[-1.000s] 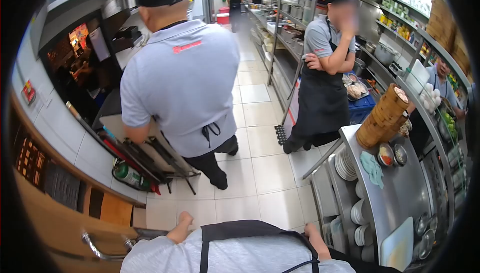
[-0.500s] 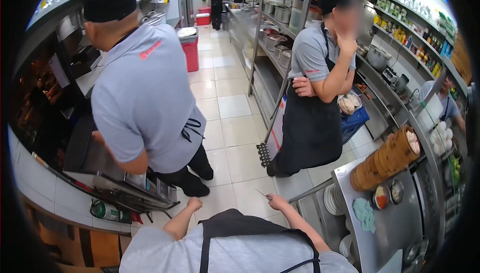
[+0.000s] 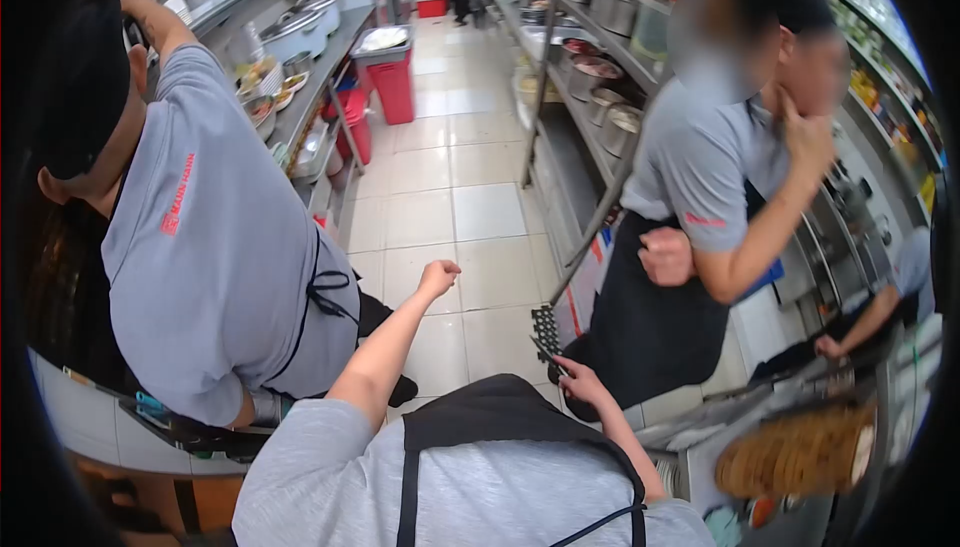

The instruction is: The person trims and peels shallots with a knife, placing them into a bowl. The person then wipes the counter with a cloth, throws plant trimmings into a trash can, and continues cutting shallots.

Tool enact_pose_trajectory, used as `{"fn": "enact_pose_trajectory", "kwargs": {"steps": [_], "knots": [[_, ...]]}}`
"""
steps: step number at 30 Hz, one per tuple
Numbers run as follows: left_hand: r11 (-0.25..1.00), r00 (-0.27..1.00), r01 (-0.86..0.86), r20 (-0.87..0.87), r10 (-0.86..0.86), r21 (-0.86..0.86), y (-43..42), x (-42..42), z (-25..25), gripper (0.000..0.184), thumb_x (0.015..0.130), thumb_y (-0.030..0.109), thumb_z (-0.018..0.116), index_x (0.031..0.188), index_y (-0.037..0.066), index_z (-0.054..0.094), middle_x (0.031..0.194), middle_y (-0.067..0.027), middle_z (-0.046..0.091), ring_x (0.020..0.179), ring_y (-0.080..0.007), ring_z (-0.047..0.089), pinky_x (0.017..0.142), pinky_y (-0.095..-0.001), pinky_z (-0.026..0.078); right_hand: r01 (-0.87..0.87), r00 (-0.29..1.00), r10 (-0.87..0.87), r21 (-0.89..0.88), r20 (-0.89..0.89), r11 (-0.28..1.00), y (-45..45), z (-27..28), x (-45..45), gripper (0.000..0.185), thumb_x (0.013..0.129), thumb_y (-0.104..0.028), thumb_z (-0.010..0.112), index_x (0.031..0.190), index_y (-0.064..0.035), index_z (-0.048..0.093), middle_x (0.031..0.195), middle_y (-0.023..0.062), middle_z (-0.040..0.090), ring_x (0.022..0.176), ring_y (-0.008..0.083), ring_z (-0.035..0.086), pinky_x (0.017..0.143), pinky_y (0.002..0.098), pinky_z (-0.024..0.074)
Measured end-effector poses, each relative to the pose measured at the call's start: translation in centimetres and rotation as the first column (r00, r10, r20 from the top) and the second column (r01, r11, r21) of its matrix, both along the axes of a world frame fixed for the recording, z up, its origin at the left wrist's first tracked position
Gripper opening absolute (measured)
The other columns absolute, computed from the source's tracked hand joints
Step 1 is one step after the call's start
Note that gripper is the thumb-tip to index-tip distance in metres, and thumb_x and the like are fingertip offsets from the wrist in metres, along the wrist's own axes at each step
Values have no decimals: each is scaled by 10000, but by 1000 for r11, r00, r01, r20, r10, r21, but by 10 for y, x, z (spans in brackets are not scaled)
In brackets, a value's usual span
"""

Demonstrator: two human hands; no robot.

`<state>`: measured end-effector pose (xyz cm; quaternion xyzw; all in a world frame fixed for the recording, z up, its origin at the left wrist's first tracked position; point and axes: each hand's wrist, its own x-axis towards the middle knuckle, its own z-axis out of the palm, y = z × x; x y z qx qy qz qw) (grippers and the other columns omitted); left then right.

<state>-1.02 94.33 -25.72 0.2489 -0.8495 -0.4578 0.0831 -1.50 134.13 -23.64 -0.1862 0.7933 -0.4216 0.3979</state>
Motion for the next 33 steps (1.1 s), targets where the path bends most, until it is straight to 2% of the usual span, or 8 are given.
{"fn": "enact_pose_trajectory", "kwargs": {"steps": [5, 10, 13, 15, 17, 26, 29, 33], "knots": [[983, 986, -162, -51, 158, -90, -86, -41, 32, 138, 695, 81, 569, 804, 68, 652, 722, -94, 637, 602, -173, 606, 598, -292, 483, -140, 989, 142, -50, 34, 989, -111, 12, -115, 498, 793, -42, 466, 1261, -202, 398, 671, 19, 538, 482, 62, 460, 432, 209, 380], [940, 941, -333, 37, 336, -71, -201, -69, 21, 134, 679, 93, 576, 786, 76, 655, 737, -96, 636, 639, -186, 612, 619, -302, 487, -297, 943, 270, -121, -196, 947, -247, 26, -206, 486, 781, -55, 489, 1239, -204, 428, 695, 38, 550, 492, 81, 471, 472, 230, 412], [903, 907, -409, 54, 418, -131, -264, -91, 9, 132, 683, 93, 566, 775, 80, 658, 736, -89, 637, 628, -180, 613, 617, -302, 489, -316, 906, 290, -37, -310, 948, -323, 25, -246, 452, 750, -76, 475, 1198, -127, 451, 1101, 209, 506, 1042, 345, 477, 874, 359, 387], [870, 870, -490, 89, 484, 52, -305, -117, 12, 135, 681, 97, 563, 773, 84, 660, 739, -86, 637, 662, -175, 614, 634, -300, 488, -400, 814, 320, -69, -485, 914, -358, 14, -278, 458, 731, -51, 455, 1185, -108, 456, 1087, 217, 507, 1011, 356, 484, 861, 384, 393], [865, 864, -500, 102, 494, 41, -345, -141, 16, 138, 680, 98, 561, 777, 83, 658, 738, -87, 637, 669, -176, 614, 638, -300, 487, -375, 742, 470, 284, -479, 882, -380, 1, -308, 472, 710, -26, 430, 1173, -110, 467, 1063, 215, 522, 999, 351, 493, 845, 397, 399], [877, 878, -477, 7, 478, -50, -522, -255, 88, 170, 663, 156, 600, 808, 84, 653, 794, -102, 637, 743, -200, 609, 674, -309, 473, -278, 814, 488, 527, -316, 803, -403, -72, -455, 489, 685, -14, 432, 1159, -118, 490, 1036, 186, 552, 978, 335, 514, 818, 388, 416], [819, 842, -540, -138, 522, -194, -593, -266, 101, 181, 665, 162, 605, 818, 78, 650, 794, -104, 635, 749, -201, 608, 681, -309, 472, -326, 799, 548, 585, -249, 742, -445, -81, -514, 510, 677, -16, 443, 1174, -126, 481, 1060, 155, 553, 997, 320, 513, 828, 380, 415], [680, 707, -707, -169, 687, -194, -677, -248, 116, 236, 673, 144, 594, 894, 68, 628, 825, -116, 630, 780, -215, 603, 707, -307, 463, -377, 707, 611, 541, -357, 752, -557, -112, -613, 474, 674, -13, 452, 1134, -109, 506, 1013, 206, 555, 966, 342, 522, 806, 394, 426]]}}
